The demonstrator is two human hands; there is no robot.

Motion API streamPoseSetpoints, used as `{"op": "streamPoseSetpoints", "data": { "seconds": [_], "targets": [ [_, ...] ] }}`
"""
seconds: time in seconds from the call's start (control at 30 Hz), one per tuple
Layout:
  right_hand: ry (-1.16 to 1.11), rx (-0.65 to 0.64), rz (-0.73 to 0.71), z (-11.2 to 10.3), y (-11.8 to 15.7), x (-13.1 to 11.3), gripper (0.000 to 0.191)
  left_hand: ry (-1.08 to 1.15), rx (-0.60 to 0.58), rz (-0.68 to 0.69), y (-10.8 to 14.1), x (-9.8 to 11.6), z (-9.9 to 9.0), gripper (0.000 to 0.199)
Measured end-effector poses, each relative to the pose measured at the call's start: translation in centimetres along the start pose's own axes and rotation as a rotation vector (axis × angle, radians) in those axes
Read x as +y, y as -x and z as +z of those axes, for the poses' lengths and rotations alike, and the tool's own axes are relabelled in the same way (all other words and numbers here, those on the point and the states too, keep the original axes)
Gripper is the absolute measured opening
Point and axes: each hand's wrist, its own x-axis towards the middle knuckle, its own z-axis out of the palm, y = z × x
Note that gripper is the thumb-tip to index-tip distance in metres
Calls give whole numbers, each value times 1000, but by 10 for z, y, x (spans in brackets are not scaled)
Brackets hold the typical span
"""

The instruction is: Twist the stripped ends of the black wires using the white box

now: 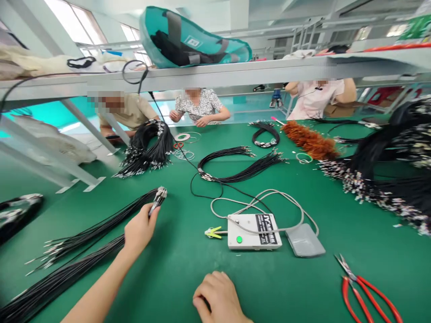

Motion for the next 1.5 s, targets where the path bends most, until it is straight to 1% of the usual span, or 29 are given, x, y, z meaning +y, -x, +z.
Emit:
{"op": "streamPoseSetpoints", "data": {
  "seconds": [0.03, 0.07, 0.1, 0.13, 0.17, 0.2, 0.23, 0.27, 0.3, 0.33, 0.37, 0.4, 0.43, 0.47, 0.5, 0.57, 0.67, 0.77, 0.87, 1.07, 1.23, 1.43, 1.5],
  "targets": [
    [-23, -27, -51, -9, -1, -5, 11, -23, 15, 11, -7, 2, 7, 36],
    [-60, -62, -128, -22, -5, -11, 11, -50, 20, 59, -12, 3, 15, 34],
    [-101, -88, -226, -40, -11, -16, 15, -85, 20, 117, -15, 4, 24, 32],
    [-97, -90, -270, -62, -23, -20, 15, -113, 22, 147, -16, 5, 33, 31],
    [-58, -92, -238, -87, -40, -20, 11, -140, 24, 171, -15, 5, 42, 32],
    [-15, -71, -148, -113, -62, -16, 13, -159, 27, 180, -14, 4, 48, 33],
    [45, -34, -31, -137, -89, -7, 16, -166, 29, 182, -13, 4, 53, 35],
    [126, -8, 52, -158, -120, 7, 18, -165, 29, 189, -12, 2, 57, 36],
    [220, -32, 145, -174, -153, 23, 18, -154, 26, 196, -11, 1, 58, 36],
    [289, -70, 264, -184, -187, 42, 19, -137, 22, 200, -12, 0, 59, 36],
    [313, -85, 323, -188, -220, 61, 22, -121, 17, 203, -12, -1, 58, 35],
    [326, -106, 360, -187, -250, 78, 22, -111, 13, 203, -13, -2, 57, 34],
    [332, -129, 393, -181, -278, 93, 20, -106, 10, 203, -14, -2, 56, 33],
    [335, -154, 422, -171, -303, 105, 17, -102, 7, 204, -15, -2, 55, 32],
    [338, -175, 449, -160, -324, 113, 19, -97, 6, 204, -16, -2, 54, 31],
    [353, -204, 516, -137, -355, 123, 29, -83, 10, 201, -17, -1, 54, 30],
    [354, -248, 610, -114, -385, 130, 33, -67, 16, 196, -17, 0, 54, 28],
    [299, -314, 640, -107, -399, 138, 34, -63, 18, 193, -18, 1, 55, 27],
    [211, -380, 624, -104, -404, 147, 35, -62, 23, 185, -19, 2, 56, 25],
    [127, -413, 629, -92, -407, 152, 36, -63, 34, 177, -19, 3, 54, 23],
    [146, -382, 653, -90, -416, 145, 33, -57, 25, 171, -19, 3, 55, 23],
    [204, -298, 670, -72, -432, 125, 36, -40, 26, 171, -19, 2, 55, 23],
    [178, -262, 665, -76, -435, 120, 35, -35, 22, 174, -20, 2, 55, 23]
  ]
}}
